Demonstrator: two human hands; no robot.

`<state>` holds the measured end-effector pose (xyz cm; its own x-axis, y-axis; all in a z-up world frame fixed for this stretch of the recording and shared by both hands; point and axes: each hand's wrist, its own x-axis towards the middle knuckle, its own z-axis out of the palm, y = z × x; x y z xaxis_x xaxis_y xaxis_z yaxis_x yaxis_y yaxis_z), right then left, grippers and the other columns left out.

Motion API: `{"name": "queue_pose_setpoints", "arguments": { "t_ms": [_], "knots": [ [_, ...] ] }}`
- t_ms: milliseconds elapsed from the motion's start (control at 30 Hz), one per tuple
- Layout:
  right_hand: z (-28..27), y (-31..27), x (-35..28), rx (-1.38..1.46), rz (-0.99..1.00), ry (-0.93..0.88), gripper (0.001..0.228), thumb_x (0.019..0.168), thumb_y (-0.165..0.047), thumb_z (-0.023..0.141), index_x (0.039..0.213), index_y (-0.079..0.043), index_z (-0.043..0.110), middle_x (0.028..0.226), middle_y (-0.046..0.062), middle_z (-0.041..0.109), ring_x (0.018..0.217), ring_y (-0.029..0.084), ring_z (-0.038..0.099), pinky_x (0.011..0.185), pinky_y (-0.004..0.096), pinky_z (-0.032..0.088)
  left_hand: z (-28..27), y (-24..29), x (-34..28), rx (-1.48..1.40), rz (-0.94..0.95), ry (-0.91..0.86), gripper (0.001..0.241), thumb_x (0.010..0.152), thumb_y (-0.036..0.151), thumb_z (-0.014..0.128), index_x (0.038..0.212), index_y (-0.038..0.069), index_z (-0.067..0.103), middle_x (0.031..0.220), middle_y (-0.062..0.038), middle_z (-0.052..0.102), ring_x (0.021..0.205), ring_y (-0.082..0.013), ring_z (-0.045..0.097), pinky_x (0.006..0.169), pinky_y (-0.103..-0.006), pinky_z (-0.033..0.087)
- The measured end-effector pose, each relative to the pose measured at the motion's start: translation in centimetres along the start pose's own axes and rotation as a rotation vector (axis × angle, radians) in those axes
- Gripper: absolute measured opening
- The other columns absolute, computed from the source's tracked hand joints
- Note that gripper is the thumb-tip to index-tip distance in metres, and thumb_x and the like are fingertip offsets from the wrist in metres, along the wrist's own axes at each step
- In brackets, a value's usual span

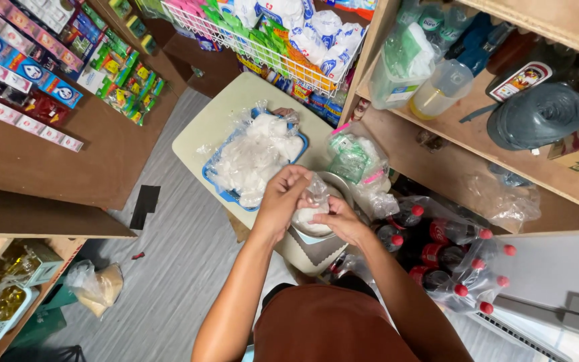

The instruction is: The person uses a spoon to scoop white powder from a plastic bowl into small clear plastic bags, tying each bag after filling it.

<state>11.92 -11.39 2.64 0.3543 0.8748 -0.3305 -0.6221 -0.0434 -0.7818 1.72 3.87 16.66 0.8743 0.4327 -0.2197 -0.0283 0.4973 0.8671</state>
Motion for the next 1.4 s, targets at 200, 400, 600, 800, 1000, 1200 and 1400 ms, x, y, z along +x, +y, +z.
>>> {"name": "queue_pose_setpoints", "arguments": {
  "t_ms": [200,400,600,800,1000,1200,1400],
  "knots": [
    [0.9,-2.9,-0.7,-0.260,-0.115,0.121,0.042,0.084,0.002,0.079,0.124,0.003,0.068,0.104,0.009,0.075,0.078,0.014,0.068,0.074,0.029,0.056,-2.6,0.8,-0.1,-0.025,0.273,0.166,0.044,0.103,0.032,0.061,0.139,0.009,0.052,0.125,-0.004,0.062,0.111,-0.0100,0.060,0.099,-0.0324,0.048],
    [3.2,-6.5,-1.7,-0.436,-0.099,0.102,0.046,0.084,0.001,0.077,0.129,-0.001,0.067,0.105,0.008,0.075,0.079,0.012,0.068,0.069,0.029,0.056,-2.4,-2.8,-0.5,0.389,0.255,-0.268,0.060,0.092,0.025,0.074,0.142,-0.002,0.054,0.150,-0.017,0.051,0.133,-0.0243,0.052,0.110,-0.0379,0.040],
    [2.6,-4.3,-1.1,0.030,-0.223,0.103,0.070,0.082,0.010,0.074,0.146,-0.007,0.052,0.118,0.012,0.069,0.095,0.015,0.063,0.082,0.031,0.053,0.2,-1.7,1.0,-0.037,0.109,0.044,0.051,0.110,0.031,0.050,0.131,-0.014,0.062,0.128,-0.023,0.072,0.120,-0.0286,0.069,0.104,-0.0370,0.054],
    [6.1,-5.1,-1.9,0.070,-0.247,0.220,0.048,0.087,0.008,0.068,0.133,0.002,0.057,0.123,0.013,0.072,0.111,0.018,0.069,0.099,0.033,0.055,1.8,0.4,0.3,-0.221,0.060,0.253,0.053,0.105,0.034,0.048,0.137,-0.008,0.055,0.128,-0.021,0.068,0.119,-0.0262,0.068,0.101,-0.0385,0.055],
    [4.7,-3.6,-1.3,-0.057,-0.242,0.198,0.049,0.088,0.006,0.071,0.135,0.003,0.057,0.127,0.015,0.071,0.112,0.019,0.068,0.095,0.033,0.056,0.5,-0.4,-0.4,-0.137,0.044,0.235,0.052,0.107,0.033,0.047,0.134,-0.010,0.060,0.126,-0.021,0.071,0.113,-0.0262,0.070,0.099,-0.0374,0.055],
    [4.6,-3.6,-2.8,-0.305,-0.055,0.288,0.061,0.088,-0.001,0.071,0.145,-0.010,0.050,0.133,0.010,0.070,0.115,0.016,0.065,0.099,0.030,0.051,-7.2,-0.4,0.4,0.169,0.168,0.312,0.047,0.108,0.032,0.048,0.124,-0.006,0.071,0.113,-0.015,0.077,0.107,-0.0213,0.073,0.098,-0.0319,0.056],
    [1.5,-1.7,-4.1,-0.289,-0.018,0.280,0.046,0.096,-0.013,0.063,0.140,-0.004,0.056,0.132,0.014,0.070,0.116,0.020,0.067,0.095,0.035,0.051,-19.5,-3.0,2.7,0.086,0.279,0.634,0.044,0.107,0.034,0.052,0.121,-0.003,0.071,0.113,-0.009,0.075,0.105,-0.0156,0.069,0.096,-0.0294,0.053]
  ]
}}
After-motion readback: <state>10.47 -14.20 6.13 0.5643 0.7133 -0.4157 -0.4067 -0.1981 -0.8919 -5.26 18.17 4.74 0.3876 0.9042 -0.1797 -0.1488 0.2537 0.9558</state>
